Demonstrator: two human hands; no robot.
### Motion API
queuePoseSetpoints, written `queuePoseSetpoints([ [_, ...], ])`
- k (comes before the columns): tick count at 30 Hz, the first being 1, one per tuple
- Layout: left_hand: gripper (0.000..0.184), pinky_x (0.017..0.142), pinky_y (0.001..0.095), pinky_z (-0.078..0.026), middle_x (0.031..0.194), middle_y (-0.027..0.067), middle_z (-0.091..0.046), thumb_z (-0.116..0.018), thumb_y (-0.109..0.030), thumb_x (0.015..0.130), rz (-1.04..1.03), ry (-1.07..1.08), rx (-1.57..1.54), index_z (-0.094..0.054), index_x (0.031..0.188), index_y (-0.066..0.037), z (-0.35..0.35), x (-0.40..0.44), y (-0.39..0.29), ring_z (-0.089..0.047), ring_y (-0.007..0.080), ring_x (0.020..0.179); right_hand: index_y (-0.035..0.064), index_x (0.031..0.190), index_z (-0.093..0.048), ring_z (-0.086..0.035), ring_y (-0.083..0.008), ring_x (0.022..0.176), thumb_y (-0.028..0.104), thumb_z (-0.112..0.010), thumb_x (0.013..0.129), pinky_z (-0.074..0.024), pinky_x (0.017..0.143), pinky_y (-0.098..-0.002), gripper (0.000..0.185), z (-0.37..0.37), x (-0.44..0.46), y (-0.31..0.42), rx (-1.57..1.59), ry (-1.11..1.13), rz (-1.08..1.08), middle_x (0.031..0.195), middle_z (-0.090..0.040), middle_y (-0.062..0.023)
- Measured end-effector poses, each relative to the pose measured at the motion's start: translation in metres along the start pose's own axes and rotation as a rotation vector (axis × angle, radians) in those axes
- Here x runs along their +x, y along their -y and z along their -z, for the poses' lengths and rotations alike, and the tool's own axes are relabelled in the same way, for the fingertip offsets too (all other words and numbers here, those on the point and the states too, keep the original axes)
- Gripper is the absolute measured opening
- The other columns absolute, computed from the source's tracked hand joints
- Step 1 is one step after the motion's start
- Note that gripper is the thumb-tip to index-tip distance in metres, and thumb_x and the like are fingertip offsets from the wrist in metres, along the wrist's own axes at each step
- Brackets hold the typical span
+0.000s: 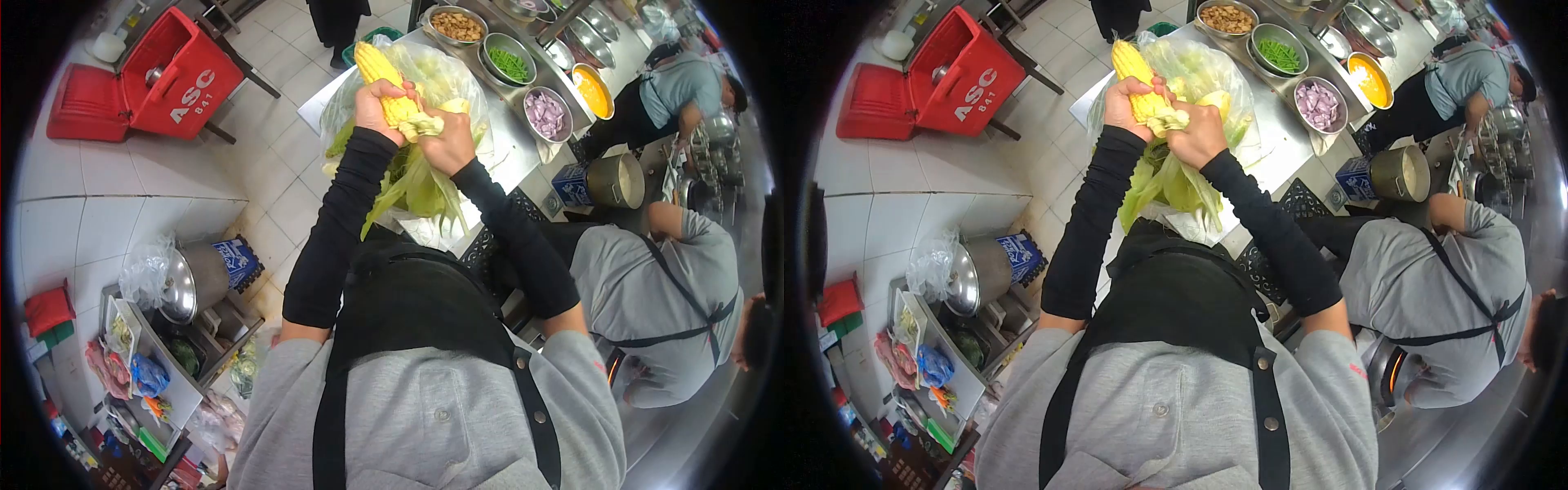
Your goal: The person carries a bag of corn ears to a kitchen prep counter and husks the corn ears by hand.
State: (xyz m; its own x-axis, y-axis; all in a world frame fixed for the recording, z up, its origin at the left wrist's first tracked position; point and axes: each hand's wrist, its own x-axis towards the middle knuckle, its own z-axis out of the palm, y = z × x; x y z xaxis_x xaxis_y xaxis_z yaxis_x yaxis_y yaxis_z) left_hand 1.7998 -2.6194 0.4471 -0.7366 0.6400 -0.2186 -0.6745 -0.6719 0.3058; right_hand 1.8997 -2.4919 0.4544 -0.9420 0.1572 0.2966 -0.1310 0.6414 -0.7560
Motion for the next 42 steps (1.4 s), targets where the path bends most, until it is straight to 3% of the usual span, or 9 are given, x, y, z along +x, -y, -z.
queuePoseSetpoints([
  [4,0.029,0.085,0.0358,-0.053,0.085,0.0067,-0.057,-0.058,-0.003,0.065,0.044,0.129,-0.362,-0.05,0.093,-0.004,-0.008,-0.012,0.013,-0.059,0.0216,0.081,-0.0064,0.1,-0.073,-0.07,-0.0155,0.082,-0.001,-0.068,0.074,-0.0541,0.075,-0.0294,0.027,0.0,-0.006,0.001,0.726,0.003,-0.14,0.095,-0.076,-0.0079],
  [13,0.032,0.081,0.0376,-0.054,0.082,0.0065,-0.055,-0.057,0.0,0.061,-0.139,0.159,-0.512,-0.051,0.093,-0.006,-0.05,-0.031,0.032,-0.058,0.0215,0.076,-0.0041,0.088,-0.069,-0.066,-0.02,0.075,-0.001,-0.066,0.067,-0.0517,0.071,-0.0307,0.021,-0.003,-0.013,-0.002,0.688,-0.28,0.04,0.084,-0.07,-0.0091],
  [16,0.031,0.086,0.0393,-0.054,0.087,0.0087,-0.058,-0.06,-0.001,0.069,-0.121,0.13,-0.406,-0.054,0.099,-0.003,-0.041,-0.015,0.028,-0.062,0.0253,0.083,0.0019,0.076,-0.063,-0.06,-0.0192,0.061,0.0,-0.069,0.069,-0.046,0.06,-0.0319,0.009,-0.004,-0.006,-0.001,0.909,-0.32,-0.141,0.068,-0.061,-0.0073],
  [20,0.021,0.089,0.0428,-0.054,0.106,0.0122,-0.064,-0.064,-0.007,0.091,0.006,-0.074,-0.135,-0.058,0.11,0.0,-0.018,-0.007,0.015,-0.064,0.0289,0.097,0.0053,0.08,-0.06,-0.065,-0.0364,0.069,0.01,-0.075,0.069,-0.0484,0.058,-0.0388,0.019,0.025,0.003,-0.002,-0.05,-0.235,0.165,0.076,-0.064,-0.0163],
  [24,0.038,0.093,0.0436,-0.055,0.122,0.0136,-0.064,-0.065,-0.014,0.099,0.163,-0.144,0.306,-0.055,0.133,-0.001,-0.023,-0.027,-0.004,-0.065,0.025,0.109,0.0073,0.082,-0.054,-0.063,-0.0345,0.07,0.01,-0.08,0.062,-0.0496,0.061,-0.0461,0.032,0.053,0.008,0.0,-0.391,-0.106,0.349,0.07,-0.059,-0.012],
  [31,0.034,0.092,0.0457,-0.055,0.119,0.0115,-0.066,-0.066,-0.01,0.096,0.307,-0.187,0.419,-0.06,0.129,-0.002,-0.033,-0.021,-0.012,-0.066,0.0261,0.108,0.01,0.09,-0.057,-0.064,-0.0294,0.079,0.012,-0.081,0.063,-0.0505,0.068,-0.0423,0.036,0.039,0.004,0.025,-0.659,0.067,0.504,0.079,-0.061,-0.0068],
  [36,0.023,0.082,0.0375,-0.056,0.092,0.0105,-0.067,-0.064,-0.005,0.078,0.194,-0.181,0.091,-0.061,0.1,-0.001,-0.02,-0.008,0.013,-0.067,0.0246,0.082,0.0006,0.081,-0.065,-0.07,-0.0357,0.079,0.001,-0.069,0.067,-0.0539,0.069,-0.0422,0.015,0.027,0.01,0.038,0.012,-0.033,0.218,0.084,-0.068,-0.0191],
  [39,0.026,0.08,0.0367,-0.055,0.088,0.0104,-0.064,-0.06,-0.001,0.074,0.042,-0.135,-0.038,-0.059,0.1,0.001,-0.017,0.002,0.022,-0.065,0.0237,0.077,-0.0007,0.09,-0.072,-0.072,-0.0358,0.082,-0.002,-0.067,0.069,-0.0548,0.072,-0.0378,0.022,0.018,0.006,0.019,0.217,-0.114,0.047,0.087,-0.071,-0.0222],
  [42,0.028,0.079,0.0357,-0.052,0.081,0.0083,-0.058,-0.056,0.0,0.066,0.001,-0.127,-0.168,-0.055,0.094,-0.002,-0.033,-0.007,0.03,-0.059,0.0233,0.075,-0.0034,0.096,-0.075,-0.073,-0.0273,0.083,-0.007,-0.065,0.068,-0.0554,0.076,-0.0349,0.03,0.031,0.004,0.008,0.475,-0.062,-0.012,0.094,-0.076,-0.0159],
])
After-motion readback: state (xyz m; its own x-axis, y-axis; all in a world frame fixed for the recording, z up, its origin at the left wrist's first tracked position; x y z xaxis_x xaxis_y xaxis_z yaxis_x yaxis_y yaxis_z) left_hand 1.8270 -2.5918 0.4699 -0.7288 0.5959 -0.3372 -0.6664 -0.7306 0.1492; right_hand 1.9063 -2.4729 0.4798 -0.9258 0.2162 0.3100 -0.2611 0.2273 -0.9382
